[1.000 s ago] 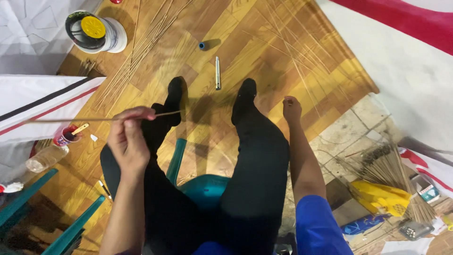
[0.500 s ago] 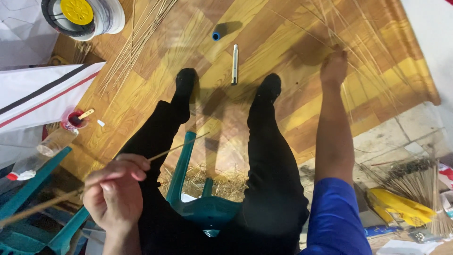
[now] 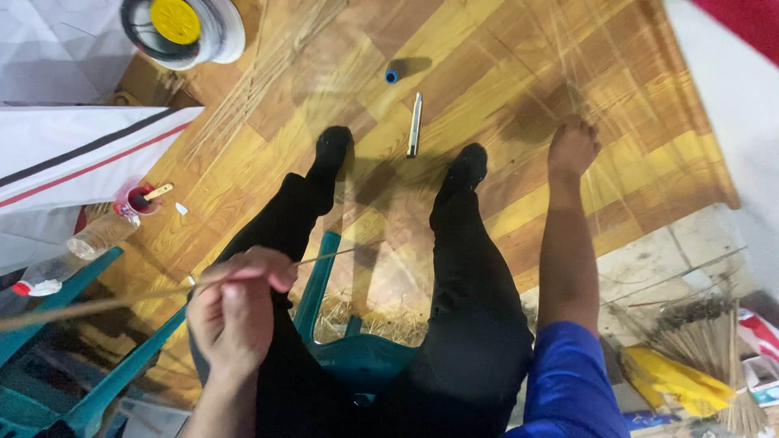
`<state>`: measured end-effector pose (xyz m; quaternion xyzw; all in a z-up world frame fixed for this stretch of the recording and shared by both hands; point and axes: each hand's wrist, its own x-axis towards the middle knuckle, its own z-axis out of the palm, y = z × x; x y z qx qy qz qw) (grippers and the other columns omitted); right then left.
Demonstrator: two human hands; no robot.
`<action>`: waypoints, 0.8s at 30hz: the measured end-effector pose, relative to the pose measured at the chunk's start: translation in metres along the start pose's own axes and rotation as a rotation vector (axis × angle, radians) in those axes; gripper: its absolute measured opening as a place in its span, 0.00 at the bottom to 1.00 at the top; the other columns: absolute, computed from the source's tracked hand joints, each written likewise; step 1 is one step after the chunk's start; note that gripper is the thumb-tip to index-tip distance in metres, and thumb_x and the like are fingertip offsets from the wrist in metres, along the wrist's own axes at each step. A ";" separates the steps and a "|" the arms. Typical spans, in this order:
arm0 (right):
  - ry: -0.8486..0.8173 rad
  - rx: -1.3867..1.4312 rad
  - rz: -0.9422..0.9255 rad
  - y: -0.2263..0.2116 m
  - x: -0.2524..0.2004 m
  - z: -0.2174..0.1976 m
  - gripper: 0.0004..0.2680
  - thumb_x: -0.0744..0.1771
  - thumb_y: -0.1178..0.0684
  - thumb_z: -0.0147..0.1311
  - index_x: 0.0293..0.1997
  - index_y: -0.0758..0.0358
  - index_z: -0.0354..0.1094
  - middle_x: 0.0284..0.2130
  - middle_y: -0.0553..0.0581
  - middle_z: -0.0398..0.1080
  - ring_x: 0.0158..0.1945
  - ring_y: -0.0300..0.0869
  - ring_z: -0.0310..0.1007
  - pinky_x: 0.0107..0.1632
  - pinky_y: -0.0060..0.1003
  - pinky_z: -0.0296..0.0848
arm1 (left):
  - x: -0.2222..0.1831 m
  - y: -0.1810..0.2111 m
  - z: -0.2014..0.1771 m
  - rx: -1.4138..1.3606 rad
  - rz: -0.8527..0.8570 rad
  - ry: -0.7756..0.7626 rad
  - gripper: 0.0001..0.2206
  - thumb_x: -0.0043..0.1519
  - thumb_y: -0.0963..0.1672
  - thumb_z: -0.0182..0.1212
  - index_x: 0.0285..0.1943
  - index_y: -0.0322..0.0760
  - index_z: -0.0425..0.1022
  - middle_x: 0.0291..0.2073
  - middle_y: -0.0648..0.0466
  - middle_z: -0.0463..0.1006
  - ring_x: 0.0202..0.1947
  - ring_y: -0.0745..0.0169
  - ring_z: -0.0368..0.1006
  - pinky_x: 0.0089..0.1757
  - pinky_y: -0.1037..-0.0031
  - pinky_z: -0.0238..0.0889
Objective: The person ties bamboo sticks together with string and trims the materials using a utility knife to create a kite frame.
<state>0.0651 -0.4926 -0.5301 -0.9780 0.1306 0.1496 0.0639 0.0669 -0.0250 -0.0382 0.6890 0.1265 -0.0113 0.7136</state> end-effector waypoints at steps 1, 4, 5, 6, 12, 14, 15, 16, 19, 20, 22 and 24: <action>0.021 -0.003 -0.004 -0.008 -0.009 -0.015 0.06 0.71 0.56 0.52 0.47 0.61 0.76 0.39 0.62 0.75 0.49 0.61 0.68 0.41 0.60 0.68 | -0.001 -0.005 -0.003 -0.011 0.018 0.000 0.13 0.76 0.49 0.49 0.54 0.36 0.73 0.29 0.47 0.74 0.35 0.53 0.73 0.43 0.64 0.72; 0.094 -0.072 0.032 -0.036 -0.038 -0.074 0.04 0.73 0.50 0.50 0.50 0.52 0.70 0.41 0.52 0.74 0.48 0.50 0.76 0.45 0.54 0.75 | -0.005 -0.016 -0.011 0.021 0.187 -0.006 0.14 0.73 0.41 0.42 0.47 0.20 0.71 0.24 0.35 0.74 0.31 0.42 0.76 0.43 0.52 0.73; 0.155 0.065 0.003 -0.047 -0.049 -0.102 0.03 0.73 0.52 0.50 0.51 0.55 0.68 0.38 0.54 0.74 0.44 0.52 0.78 0.43 0.54 0.77 | -0.007 -0.017 -0.013 0.025 0.187 -0.017 0.13 0.74 0.40 0.40 0.49 0.19 0.71 0.26 0.35 0.75 0.33 0.44 0.76 0.45 0.52 0.73; 0.215 0.202 -0.031 -0.059 -0.062 -0.131 0.03 0.73 0.54 0.51 0.52 0.57 0.66 0.35 0.56 0.75 0.40 0.53 0.80 0.40 0.53 0.79 | -0.008 -0.018 -0.015 0.030 0.188 -0.027 0.13 0.74 0.39 0.39 0.51 0.19 0.70 0.29 0.35 0.76 0.35 0.46 0.76 0.47 0.53 0.72; 0.378 0.593 0.005 -0.050 -0.111 -0.224 0.06 0.76 0.50 0.41 0.61 0.51 0.61 0.28 0.62 0.73 0.37 0.59 0.78 0.41 0.51 0.74 | -0.025 0.008 -0.009 -0.047 0.188 -0.014 0.14 0.75 0.40 0.39 0.57 0.24 0.72 0.29 0.43 0.77 0.32 0.60 0.73 0.43 0.69 0.68; 0.455 0.644 -0.022 -0.045 -0.124 -0.255 0.07 0.74 0.54 0.43 0.60 0.54 0.62 0.28 0.64 0.73 0.38 0.58 0.77 0.43 0.51 0.73 | -0.035 0.020 -0.008 -0.094 0.238 -0.005 0.13 0.75 0.40 0.41 0.56 0.25 0.73 0.28 0.44 0.76 0.31 0.62 0.71 0.42 0.71 0.67; 0.502 0.694 -0.032 -0.041 -0.132 -0.272 0.09 0.73 0.58 0.44 0.60 0.57 0.62 0.28 0.65 0.72 0.38 0.57 0.77 0.44 0.51 0.72 | -0.041 0.025 -0.006 -0.127 0.257 0.001 0.13 0.75 0.40 0.42 0.56 0.26 0.74 0.28 0.46 0.75 0.30 0.63 0.69 0.40 0.72 0.66; 0.534 0.689 -0.053 -0.044 -0.144 -0.295 0.09 0.73 0.58 0.44 0.60 0.57 0.62 0.28 0.65 0.72 0.38 0.57 0.77 0.44 0.51 0.72 | -0.049 0.030 -0.007 -0.148 0.288 0.003 0.13 0.75 0.40 0.42 0.56 0.26 0.74 0.28 0.46 0.75 0.30 0.63 0.69 0.40 0.72 0.66; 0.566 0.849 -0.169 -0.059 -0.182 -0.376 0.13 0.68 0.68 0.42 0.57 0.66 0.66 0.34 0.62 0.76 0.43 0.50 0.75 0.55 0.43 0.71 | -0.065 0.049 -0.002 -0.178 0.378 0.017 0.13 0.75 0.42 0.45 0.56 0.29 0.76 0.29 0.48 0.74 0.28 0.66 0.69 0.36 0.75 0.63; 0.564 0.905 -0.206 -0.070 -0.203 -0.407 0.13 0.71 0.64 0.39 0.61 0.66 0.65 0.34 0.61 0.75 0.37 0.46 0.72 0.48 0.40 0.70 | -0.072 0.058 -0.001 -0.166 0.401 -0.011 0.13 0.74 0.40 0.45 0.56 0.29 0.77 0.29 0.47 0.76 0.27 0.65 0.69 0.35 0.75 0.63; 0.576 0.953 -0.272 -0.082 -0.235 -0.452 0.13 0.74 0.60 0.36 0.66 0.67 0.63 0.33 0.59 0.74 0.31 0.42 0.69 0.42 0.36 0.69 | -0.088 0.073 0.000 -0.168 0.447 -0.027 0.13 0.74 0.39 0.45 0.57 0.29 0.77 0.29 0.47 0.77 0.25 0.64 0.68 0.34 0.75 0.63; 0.641 0.824 -0.334 -0.083 -0.254 -0.481 0.15 0.76 0.55 0.34 0.70 0.65 0.62 0.26 0.59 0.70 0.25 0.43 0.63 0.36 0.39 0.66 | -0.103 0.087 -0.001 -0.240 0.443 -0.087 0.14 0.73 0.38 0.45 0.59 0.30 0.77 0.28 0.50 0.75 0.26 0.68 0.66 0.34 0.77 0.62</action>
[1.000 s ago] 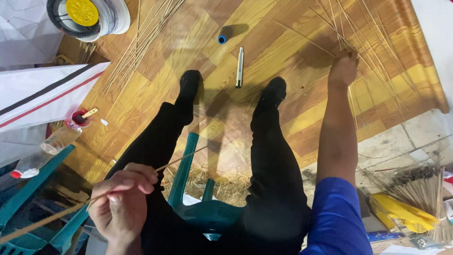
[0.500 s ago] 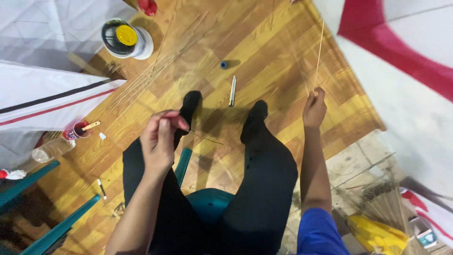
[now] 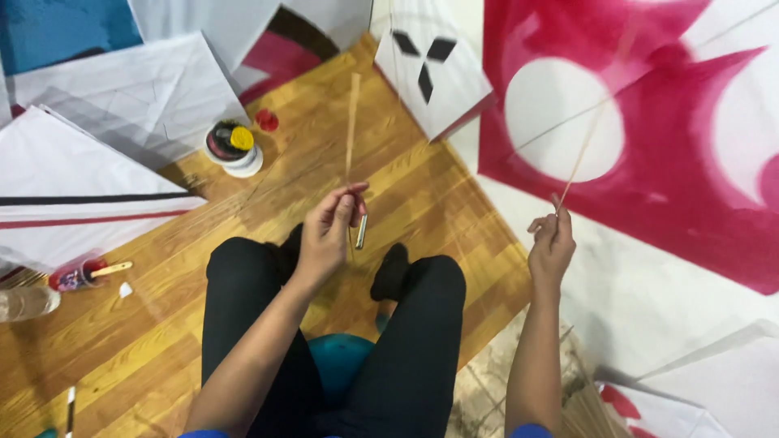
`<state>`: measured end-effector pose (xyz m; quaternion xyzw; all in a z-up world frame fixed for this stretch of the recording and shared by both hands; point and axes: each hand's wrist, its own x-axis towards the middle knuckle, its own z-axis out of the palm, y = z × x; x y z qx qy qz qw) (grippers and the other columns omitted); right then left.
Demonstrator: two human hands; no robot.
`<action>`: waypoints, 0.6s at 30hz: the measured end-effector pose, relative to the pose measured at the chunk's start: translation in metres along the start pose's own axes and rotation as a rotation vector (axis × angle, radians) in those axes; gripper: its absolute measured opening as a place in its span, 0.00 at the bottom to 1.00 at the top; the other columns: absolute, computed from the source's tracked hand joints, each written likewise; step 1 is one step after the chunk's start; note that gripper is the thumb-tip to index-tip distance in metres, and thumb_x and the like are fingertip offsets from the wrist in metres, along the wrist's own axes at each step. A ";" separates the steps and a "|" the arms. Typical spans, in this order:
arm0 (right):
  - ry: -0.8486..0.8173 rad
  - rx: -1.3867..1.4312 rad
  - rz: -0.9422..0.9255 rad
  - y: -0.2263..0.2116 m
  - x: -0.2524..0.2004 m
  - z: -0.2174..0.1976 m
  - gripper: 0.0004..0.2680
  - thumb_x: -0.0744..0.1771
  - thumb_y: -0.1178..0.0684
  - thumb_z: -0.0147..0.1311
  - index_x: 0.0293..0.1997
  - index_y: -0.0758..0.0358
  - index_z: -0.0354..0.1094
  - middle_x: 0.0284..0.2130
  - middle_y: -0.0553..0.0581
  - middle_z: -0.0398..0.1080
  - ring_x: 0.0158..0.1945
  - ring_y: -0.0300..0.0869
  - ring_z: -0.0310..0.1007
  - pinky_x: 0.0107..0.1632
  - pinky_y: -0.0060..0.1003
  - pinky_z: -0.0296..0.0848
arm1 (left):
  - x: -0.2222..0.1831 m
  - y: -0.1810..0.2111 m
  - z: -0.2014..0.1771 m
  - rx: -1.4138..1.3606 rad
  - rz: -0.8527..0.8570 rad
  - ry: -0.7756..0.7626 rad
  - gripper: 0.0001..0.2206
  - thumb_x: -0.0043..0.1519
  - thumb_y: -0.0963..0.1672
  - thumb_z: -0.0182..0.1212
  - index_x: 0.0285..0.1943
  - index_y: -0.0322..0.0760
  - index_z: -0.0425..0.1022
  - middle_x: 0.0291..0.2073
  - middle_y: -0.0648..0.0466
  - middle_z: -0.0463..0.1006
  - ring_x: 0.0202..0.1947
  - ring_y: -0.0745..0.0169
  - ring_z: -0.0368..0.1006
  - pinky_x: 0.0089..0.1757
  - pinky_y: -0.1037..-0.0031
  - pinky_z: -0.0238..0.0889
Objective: The person ties bamboo sticks together with string and trims the materials using a utility knife to create a kite frame.
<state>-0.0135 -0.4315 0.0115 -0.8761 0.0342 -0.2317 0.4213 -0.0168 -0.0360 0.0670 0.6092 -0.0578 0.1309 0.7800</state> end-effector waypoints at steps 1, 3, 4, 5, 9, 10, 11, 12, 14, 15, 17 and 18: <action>0.018 -0.002 -0.026 -0.031 0.001 -0.010 0.15 0.76 0.55 0.34 0.70 0.65 0.62 0.26 0.59 0.70 0.25 0.43 0.63 0.36 0.39 0.66 | -0.003 0.003 0.001 -0.014 0.028 -0.004 0.14 0.73 0.38 0.45 0.59 0.30 0.77 0.28 0.50 0.75 0.26 0.68 0.66 0.34 0.77 0.62; 0.029 -0.023 -0.104 -0.092 0.002 -0.032 0.12 0.74 0.56 0.39 0.65 0.67 0.61 0.26 0.60 0.72 0.28 0.46 0.64 0.38 0.39 0.66 | -0.008 0.008 0.006 -0.068 0.059 -0.029 0.14 0.72 0.39 0.46 0.61 0.30 0.76 0.27 0.51 0.76 0.24 0.72 0.62 0.33 0.80 0.60; 0.048 -0.026 -0.129 -0.107 0.004 -0.039 0.12 0.74 0.56 0.39 0.65 0.67 0.61 0.26 0.60 0.72 0.28 0.46 0.64 0.38 0.39 0.66 | -0.009 0.023 0.008 -0.083 0.087 -0.034 0.14 0.72 0.39 0.46 0.61 0.30 0.76 0.27 0.51 0.76 0.24 0.72 0.62 0.33 0.80 0.60; 0.034 -0.053 -0.155 -0.124 0.004 -0.044 0.08 0.73 0.55 0.41 0.58 0.64 0.63 0.28 0.56 0.75 0.29 0.44 0.67 0.38 0.37 0.68 | -0.010 0.037 0.006 -0.087 0.107 -0.046 0.13 0.72 0.38 0.47 0.60 0.30 0.76 0.28 0.50 0.76 0.24 0.71 0.63 0.32 0.79 0.60; -0.042 0.024 -0.399 -0.229 0.003 -0.065 0.09 0.73 0.60 0.40 0.52 0.69 0.69 0.33 0.61 0.78 0.25 0.45 0.69 0.34 0.37 0.70 | -0.013 0.083 0.015 -0.051 0.220 -0.057 0.13 0.72 0.38 0.47 0.59 0.30 0.77 0.29 0.49 0.78 0.24 0.68 0.65 0.32 0.75 0.62; -0.022 0.017 -0.407 -0.238 0.004 -0.067 0.09 0.73 0.60 0.40 0.52 0.69 0.69 0.33 0.61 0.78 0.25 0.45 0.69 0.34 0.37 0.70 | -0.013 0.094 0.016 -0.059 0.235 -0.072 0.13 0.72 0.38 0.47 0.59 0.30 0.77 0.29 0.49 0.78 0.24 0.68 0.65 0.32 0.75 0.62; -0.039 0.024 -0.465 -0.246 0.006 -0.068 0.10 0.73 0.60 0.42 0.55 0.68 0.71 0.31 0.59 0.78 0.24 0.43 0.68 0.35 0.36 0.71 | -0.013 0.105 0.016 -0.018 0.273 -0.070 0.13 0.71 0.38 0.49 0.59 0.30 0.78 0.28 0.49 0.78 0.24 0.68 0.65 0.32 0.75 0.63; -0.058 0.030 -0.523 -0.255 0.008 -0.069 0.11 0.73 0.60 0.44 0.58 0.68 0.72 0.29 0.58 0.77 0.24 0.42 0.67 0.35 0.35 0.71 | -0.012 0.116 0.015 0.023 0.312 -0.068 0.13 0.71 0.38 0.50 0.59 0.30 0.79 0.27 0.49 0.78 0.24 0.68 0.65 0.32 0.75 0.63; -0.072 0.014 -0.567 -0.283 0.006 -0.073 0.11 0.72 0.60 0.44 0.61 0.68 0.70 0.28 0.59 0.77 0.26 0.44 0.70 0.37 0.37 0.73 | -0.013 0.136 0.017 0.051 0.363 -0.079 0.13 0.71 0.38 0.51 0.60 0.31 0.79 0.26 0.49 0.78 0.24 0.66 0.65 0.32 0.73 0.62; -0.098 0.001 -0.594 -0.295 0.003 -0.073 0.12 0.72 0.60 0.45 0.64 0.67 0.68 0.28 0.60 0.76 0.29 0.46 0.73 0.39 0.40 0.75 | -0.015 0.146 0.017 0.088 0.395 -0.089 0.13 0.70 0.39 0.51 0.60 0.32 0.79 0.26 0.49 0.78 0.24 0.64 0.64 0.31 0.72 0.62; -0.146 0.016 -0.588 -0.308 0.000 -0.073 0.11 0.71 0.58 0.45 0.60 0.67 0.66 0.30 0.59 0.78 0.32 0.48 0.76 0.43 0.42 0.75 | -0.019 0.154 0.018 0.078 0.411 -0.104 0.14 0.71 0.39 0.50 0.62 0.32 0.78 0.25 0.49 0.77 0.24 0.65 0.63 0.31 0.72 0.61; -0.205 0.032 -0.574 -0.314 -0.002 -0.073 0.10 0.70 0.55 0.45 0.56 0.67 0.63 0.32 0.58 0.79 0.36 0.49 0.79 0.47 0.44 0.75 | -0.021 0.158 0.020 0.070 0.416 -0.114 0.14 0.71 0.39 0.50 0.63 0.32 0.77 0.24 0.49 0.77 0.24 0.65 0.62 0.31 0.73 0.60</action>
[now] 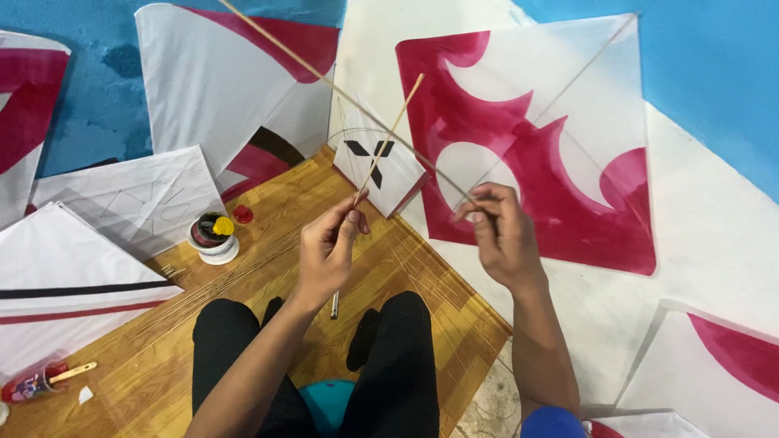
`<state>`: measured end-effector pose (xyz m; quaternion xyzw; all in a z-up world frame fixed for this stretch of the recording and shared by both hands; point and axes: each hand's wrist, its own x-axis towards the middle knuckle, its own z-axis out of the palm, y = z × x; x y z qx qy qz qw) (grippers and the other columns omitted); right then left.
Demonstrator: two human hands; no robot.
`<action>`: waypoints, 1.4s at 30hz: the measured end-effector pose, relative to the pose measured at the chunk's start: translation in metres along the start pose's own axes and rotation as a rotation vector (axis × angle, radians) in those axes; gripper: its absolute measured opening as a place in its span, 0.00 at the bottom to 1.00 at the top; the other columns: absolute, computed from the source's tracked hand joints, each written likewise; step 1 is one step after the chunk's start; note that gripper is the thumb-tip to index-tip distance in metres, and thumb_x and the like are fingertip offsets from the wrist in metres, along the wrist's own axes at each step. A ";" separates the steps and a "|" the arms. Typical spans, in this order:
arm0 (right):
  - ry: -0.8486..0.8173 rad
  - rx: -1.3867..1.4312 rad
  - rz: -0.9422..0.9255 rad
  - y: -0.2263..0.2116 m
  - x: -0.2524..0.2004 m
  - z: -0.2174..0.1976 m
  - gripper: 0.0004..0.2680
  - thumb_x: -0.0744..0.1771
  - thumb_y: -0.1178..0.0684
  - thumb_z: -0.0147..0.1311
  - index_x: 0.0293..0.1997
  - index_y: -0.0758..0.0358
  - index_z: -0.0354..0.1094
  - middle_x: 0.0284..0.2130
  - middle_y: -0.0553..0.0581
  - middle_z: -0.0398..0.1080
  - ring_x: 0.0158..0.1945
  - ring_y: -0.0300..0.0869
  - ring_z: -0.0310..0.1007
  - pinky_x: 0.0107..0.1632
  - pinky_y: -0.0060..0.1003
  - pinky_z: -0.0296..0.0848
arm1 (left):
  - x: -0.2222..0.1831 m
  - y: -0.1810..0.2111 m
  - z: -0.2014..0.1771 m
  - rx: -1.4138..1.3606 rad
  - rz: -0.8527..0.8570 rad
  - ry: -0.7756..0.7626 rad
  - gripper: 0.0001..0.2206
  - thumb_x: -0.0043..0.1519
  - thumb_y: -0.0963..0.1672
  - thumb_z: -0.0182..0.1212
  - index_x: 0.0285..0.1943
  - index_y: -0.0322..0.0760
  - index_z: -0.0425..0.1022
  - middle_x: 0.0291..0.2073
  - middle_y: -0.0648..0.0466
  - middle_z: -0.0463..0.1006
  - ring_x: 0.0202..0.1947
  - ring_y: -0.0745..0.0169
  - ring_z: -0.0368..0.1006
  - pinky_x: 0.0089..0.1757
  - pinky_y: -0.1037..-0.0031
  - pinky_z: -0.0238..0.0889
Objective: The person ties bamboo sticks together with string and trims the materials using a utility knife to create a kite frame.
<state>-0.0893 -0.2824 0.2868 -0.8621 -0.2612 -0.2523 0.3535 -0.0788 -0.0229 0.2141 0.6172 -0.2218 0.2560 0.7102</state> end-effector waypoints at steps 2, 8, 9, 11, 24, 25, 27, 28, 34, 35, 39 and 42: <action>0.016 0.004 -0.038 -0.018 0.004 -0.001 0.07 0.70 0.59 0.46 0.52 0.68 0.65 0.32 0.59 0.80 0.35 0.49 0.80 0.42 0.41 0.76 | -0.001 0.016 0.002 -0.021 0.011 -0.002 0.14 0.70 0.37 0.50 0.62 0.32 0.76 0.23 0.49 0.77 0.22 0.66 0.61 0.28 0.73 0.58; 0.089 -0.038 -0.239 -0.068 0.021 0.001 0.06 0.68 0.65 0.54 0.46 0.68 0.75 0.33 0.57 0.81 0.32 0.47 0.82 0.34 0.34 0.79 | -0.008 0.042 0.012 -0.089 0.021 0.015 0.12 0.67 0.36 0.54 0.57 0.29 0.78 0.23 0.49 0.80 0.18 0.71 0.59 0.22 0.79 0.56; 0.090 -0.037 -0.278 -0.074 0.023 0.001 0.06 0.68 0.65 0.55 0.47 0.68 0.76 0.32 0.57 0.81 0.30 0.47 0.81 0.32 0.35 0.78 | -0.010 0.045 0.013 -0.100 0.027 0.023 0.12 0.66 0.36 0.55 0.56 0.28 0.79 0.23 0.48 0.80 0.18 0.71 0.59 0.22 0.79 0.55; 0.107 -0.060 -0.276 -0.077 0.019 0.005 0.07 0.67 0.64 0.57 0.49 0.66 0.76 0.33 0.56 0.81 0.28 0.46 0.80 0.29 0.33 0.77 | -0.012 0.053 0.015 -0.112 0.032 0.027 0.12 0.66 0.36 0.56 0.56 0.29 0.79 0.22 0.49 0.81 0.17 0.72 0.59 0.21 0.79 0.55; 0.010 0.029 -0.271 -0.105 0.011 0.016 0.08 0.66 0.67 0.56 0.44 0.60 0.78 0.34 0.55 0.81 0.22 0.46 0.74 0.25 0.35 0.70 | -0.018 0.080 0.009 -0.127 0.076 0.070 0.06 0.66 0.37 0.60 0.47 0.34 0.81 0.19 0.51 0.81 0.13 0.73 0.57 0.18 0.84 0.51; 0.010 0.030 -0.271 -0.104 0.011 0.016 0.08 0.66 0.67 0.56 0.44 0.60 0.78 0.34 0.55 0.81 0.22 0.46 0.74 0.25 0.35 0.70 | -0.018 0.081 0.008 -0.125 0.076 0.071 0.06 0.66 0.37 0.60 0.47 0.34 0.81 0.19 0.51 0.81 0.13 0.73 0.57 0.18 0.84 0.51; 0.030 0.019 -0.298 -0.102 0.011 0.017 0.09 0.66 0.68 0.56 0.43 0.61 0.79 0.32 0.56 0.81 0.21 0.46 0.74 0.24 0.35 0.71 | -0.019 0.081 0.007 -0.105 0.089 0.087 0.05 0.65 0.37 0.60 0.45 0.32 0.81 0.20 0.51 0.81 0.14 0.73 0.57 0.19 0.83 0.53; 0.029 0.019 -0.295 -0.105 0.013 0.017 0.09 0.66 0.68 0.56 0.43 0.61 0.79 0.32 0.56 0.81 0.21 0.46 0.74 0.24 0.35 0.71 | -0.018 0.081 0.007 -0.105 0.086 0.086 0.05 0.65 0.37 0.60 0.45 0.32 0.81 0.20 0.51 0.81 0.14 0.73 0.57 0.19 0.83 0.53; 0.043 0.005 -0.334 -0.105 0.011 0.022 0.10 0.65 0.70 0.57 0.43 0.60 0.79 0.33 0.57 0.82 0.22 0.45 0.75 0.25 0.34 0.72 | -0.019 0.082 0.007 -0.125 0.037 0.099 0.03 0.65 0.36 0.61 0.42 0.31 0.80 0.19 0.50 0.80 0.15 0.74 0.57 0.19 0.82 0.52; 0.032 0.033 -0.317 -0.108 0.012 0.022 0.09 0.65 0.70 0.56 0.43 0.62 0.79 0.32 0.58 0.81 0.22 0.46 0.75 0.25 0.34 0.71 | -0.018 0.080 0.007 -0.123 0.036 0.102 0.03 0.65 0.36 0.62 0.42 0.30 0.80 0.19 0.50 0.79 0.15 0.74 0.57 0.19 0.82 0.52; 0.015 0.101 -0.297 -0.102 0.010 0.023 0.09 0.66 0.69 0.56 0.44 0.62 0.78 0.32 0.59 0.81 0.27 0.52 0.80 0.30 0.39 0.76 | -0.016 0.084 0.010 -0.147 0.015 0.102 0.03 0.65 0.35 0.61 0.40 0.29 0.80 0.19 0.49 0.78 0.17 0.74 0.57 0.20 0.82 0.54; 0.021 0.049 -0.348 -0.099 0.012 0.020 0.10 0.65 0.70 0.56 0.44 0.61 0.79 0.34 0.59 0.82 0.29 0.51 0.80 0.33 0.39 0.77 | -0.016 0.076 0.010 -0.144 -0.006 0.109 0.03 0.64 0.35 0.62 0.40 0.28 0.80 0.19 0.49 0.78 0.17 0.73 0.58 0.20 0.82 0.54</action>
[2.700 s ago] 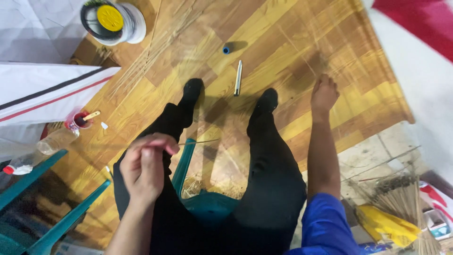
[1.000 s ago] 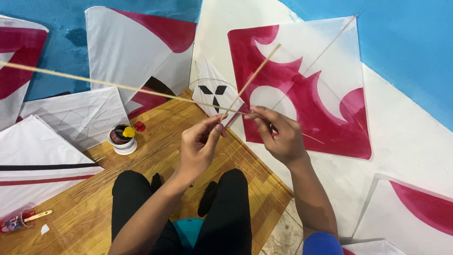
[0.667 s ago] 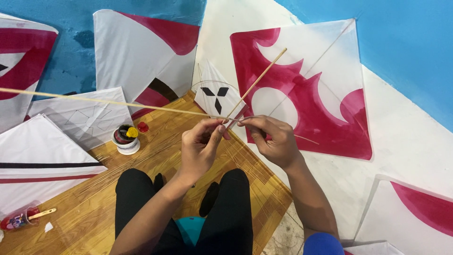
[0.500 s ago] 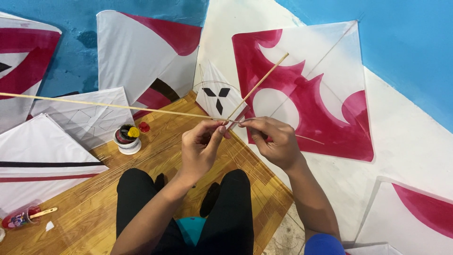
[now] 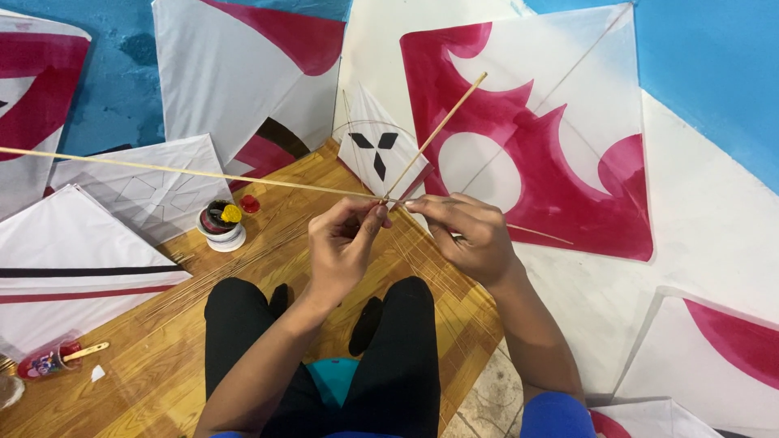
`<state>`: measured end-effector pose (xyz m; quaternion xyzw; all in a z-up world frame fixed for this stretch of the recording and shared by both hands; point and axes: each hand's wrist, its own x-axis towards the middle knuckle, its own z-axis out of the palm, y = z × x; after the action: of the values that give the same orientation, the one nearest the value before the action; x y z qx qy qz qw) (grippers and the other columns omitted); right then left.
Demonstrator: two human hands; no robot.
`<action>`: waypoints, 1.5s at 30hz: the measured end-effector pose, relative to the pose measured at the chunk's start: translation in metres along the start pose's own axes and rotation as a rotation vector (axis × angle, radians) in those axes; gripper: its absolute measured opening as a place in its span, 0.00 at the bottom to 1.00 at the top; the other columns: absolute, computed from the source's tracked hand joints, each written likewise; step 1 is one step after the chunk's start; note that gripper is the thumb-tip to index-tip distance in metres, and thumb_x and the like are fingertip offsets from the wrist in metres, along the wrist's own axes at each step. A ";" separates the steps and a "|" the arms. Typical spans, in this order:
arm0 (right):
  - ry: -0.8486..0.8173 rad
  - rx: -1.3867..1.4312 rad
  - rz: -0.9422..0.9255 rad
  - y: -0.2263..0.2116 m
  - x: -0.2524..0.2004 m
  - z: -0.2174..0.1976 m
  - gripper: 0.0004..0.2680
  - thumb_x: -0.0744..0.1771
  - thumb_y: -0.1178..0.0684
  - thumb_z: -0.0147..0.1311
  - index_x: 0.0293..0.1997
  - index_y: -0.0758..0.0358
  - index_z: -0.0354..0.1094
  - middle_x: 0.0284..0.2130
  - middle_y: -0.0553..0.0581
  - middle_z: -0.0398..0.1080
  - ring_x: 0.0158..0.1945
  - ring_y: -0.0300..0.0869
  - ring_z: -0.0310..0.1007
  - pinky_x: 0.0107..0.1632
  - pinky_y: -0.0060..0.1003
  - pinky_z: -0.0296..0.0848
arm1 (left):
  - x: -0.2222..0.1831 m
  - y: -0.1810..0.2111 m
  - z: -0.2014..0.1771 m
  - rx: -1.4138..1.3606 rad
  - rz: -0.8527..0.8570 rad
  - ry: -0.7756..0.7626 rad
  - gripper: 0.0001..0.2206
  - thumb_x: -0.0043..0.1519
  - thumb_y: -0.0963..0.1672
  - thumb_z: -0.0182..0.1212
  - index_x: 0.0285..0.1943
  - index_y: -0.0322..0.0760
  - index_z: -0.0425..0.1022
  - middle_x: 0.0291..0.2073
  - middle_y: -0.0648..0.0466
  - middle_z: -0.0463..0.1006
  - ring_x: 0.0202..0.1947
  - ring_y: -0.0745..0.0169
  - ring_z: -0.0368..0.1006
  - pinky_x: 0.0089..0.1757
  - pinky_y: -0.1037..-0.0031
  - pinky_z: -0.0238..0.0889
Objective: The person ties bamboo sticks together with string and trims the materials using a utility knife to create a kite frame.
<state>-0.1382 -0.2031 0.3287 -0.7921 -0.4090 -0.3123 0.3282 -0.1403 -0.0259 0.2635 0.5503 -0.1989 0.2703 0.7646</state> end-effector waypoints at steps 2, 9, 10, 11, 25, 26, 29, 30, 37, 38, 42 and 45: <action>-0.007 0.004 -0.007 0.000 -0.001 0.000 0.10 0.65 0.70 0.56 0.44 0.62 0.80 0.34 0.59 0.82 0.30 0.52 0.81 0.33 0.39 0.77 | -0.001 0.001 0.000 0.004 -0.012 -0.001 0.03 0.64 0.35 0.62 0.40 0.28 0.80 0.19 0.49 0.78 0.17 0.74 0.58 0.20 0.82 0.54; -0.025 0.055 0.037 -0.001 -0.002 0.001 0.10 0.66 0.69 0.56 0.46 0.63 0.79 0.34 0.60 0.82 0.31 0.52 0.82 0.34 0.40 0.77 | -0.001 0.004 0.004 -0.007 -0.069 0.021 0.03 0.64 0.35 0.63 0.38 0.29 0.81 0.19 0.47 0.78 0.20 0.74 0.59 0.22 0.82 0.56; -0.024 0.055 0.039 -0.001 -0.003 0.001 0.10 0.66 0.69 0.56 0.46 0.63 0.79 0.34 0.60 0.82 0.31 0.52 0.82 0.34 0.40 0.77 | -0.002 0.004 0.004 -0.006 -0.070 0.019 0.03 0.64 0.35 0.63 0.38 0.29 0.81 0.19 0.47 0.78 0.20 0.74 0.59 0.22 0.82 0.56; -0.024 0.049 0.036 -0.001 -0.003 0.002 0.10 0.66 0.69 0.56 0.46 0.63 0.79 0.35 0.60 0.82 0.31 0.53 0.82 0.34 0.40 0.77 | -0.002 0.004 0.004 -0.012 -0.083 0.027 0.03 0.64 0.35 0.63 0.38 0.29 0.81 0.19 0.48 0.79 0.20 0.73 0.59 0.23 0.82 0.56; -0.057 0.017 0.041 -0.003 -0.004 0.004 0.09 0.66 0.69 0.56 0.45 0.64 0.78 0.36 0.61 0.82 0.38 0.51 0.84 0.36 0.39 0.78 | -0.002 -0.016 0.007 -0.074 -0.092 0.082 0.03 0.62 0.36 0.66 0.35 0.28 0.81 0.24 0.43 0.83 0.25 0.68 0.71 0.28 0.78 0.69; -0.066 0.020 0.054 -0.004 -0.003 0.004 0.09 0.66 0.69 0.56 0.46 0.64 0.78 0.36 0.61 0.82 0.37 0.51 0.84 0.35 0.38 0.78 | -0.004 -0.022 0.008 -0.114 -0.116 0.105 0.03 0.62 0.36 0.65 0.35 0.27 0.80 0.26 0.42 0.83 0.25 0.67 0.74 0.27 0.79 0.67; -0.078 0.029 0.078 -0.004 -0.002 0.004 0.09 0.66 0.68 0.56 0.47 0.63 0.78 0.36 0.61 0.82 0.35 0.49 0.83 0.33 0.37 0.77 | -0.007 -0.035 0.007 -0.173 -0.142 0.133 0.03 0.62 0.36 0.65 0.35 0.27 0.79 0.28 0.43 0.82 0.25 0.66 0.75 0.25 0.81 0.64; -0.085 0.033 0.089 -0.004 -0.002 0.003 0.09 0.67 0.68 0.56 0.48 0.62 0.78 0.36 0.60 0.82 0.33 0.48 0.82 0.32 0.37 0.76 | -0.007 -0.039 0.008 -0.192 -0.144 0.138 0.03 0.63 0.36 0.65 0.35 0.27 0.78 0.27 0.43 0.81 0.25 0.66 0.75 0.25 0.82 0.64; -0.068 -0.108 0.050 0.007 -0.013 0.003 0.05 0.68 0.61 0.58 0.45 0.60 0.77 0.33 0.57 0.80 0.31 0.46 0.80 0.33 0.38 0.76 | -0.003 -0.036 0.006 -0.200 -0.134 0.207 0.05 0.62 0.37 0.65 0.33 0.30 0.75 0.22 0.48 0.77 0.20 0.71 0.70 0.20 0.84 0.61; -0.078 -0.139 0.042 0.009 -0.016 0.002 0.05 0.68 0.60 0.59 0.46 0.59 0.77 0.33 0.56 0.80 0.32 0.46 0.80 0.33 0.38 0.75 | -0.004 -0.037 0.007 -0.205 -0.133 0.205 0.06 0.62 0.37 0.64 0.32 0.30 0.75 0.22 0.47 0.76 0.20 0.71 0.70 0.20 0.83 0.61; -0.131 -0.206 0.038 0.018 -0.023 -0.005 0.05 0.67 0.61 0.60 0.44 0.60 0.78 0.32 0.60 0.80 0.33 0.50 0.80 0.35 0.41 0.75 | -0.003 -0.043 0.007 -0.227 -0.122 0.190 0.07 0.61 0.36 0.65 0.30 0.30 0.75 0.22 0.47 0.77 0.19 0.72 0.69 0.19 0.83 0.61; -0.137 -0.195 0.028 0.015 -0.016 -0.017 0.06 0.67 0.63 0.59 0.44 0.60 0.79 0.32 0.59 0.80 0.33 0.48 0.80 0.37 0.41 0.77 | -0.001 -0.034 0.011 -0.195 -0.154 0.159 0.06 0.60 0.36 0.65 0.30 0.28 0.76 0.15 0.48 0.72 0.16 0.73 0.62 0.19 0.82 0.57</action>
<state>-0.1361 -0.2298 0.3224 -0.8455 -0.3868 -0.2912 0.2252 -0.1195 -0.0451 0.2409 0.4637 -0.1201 0.2328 0.8463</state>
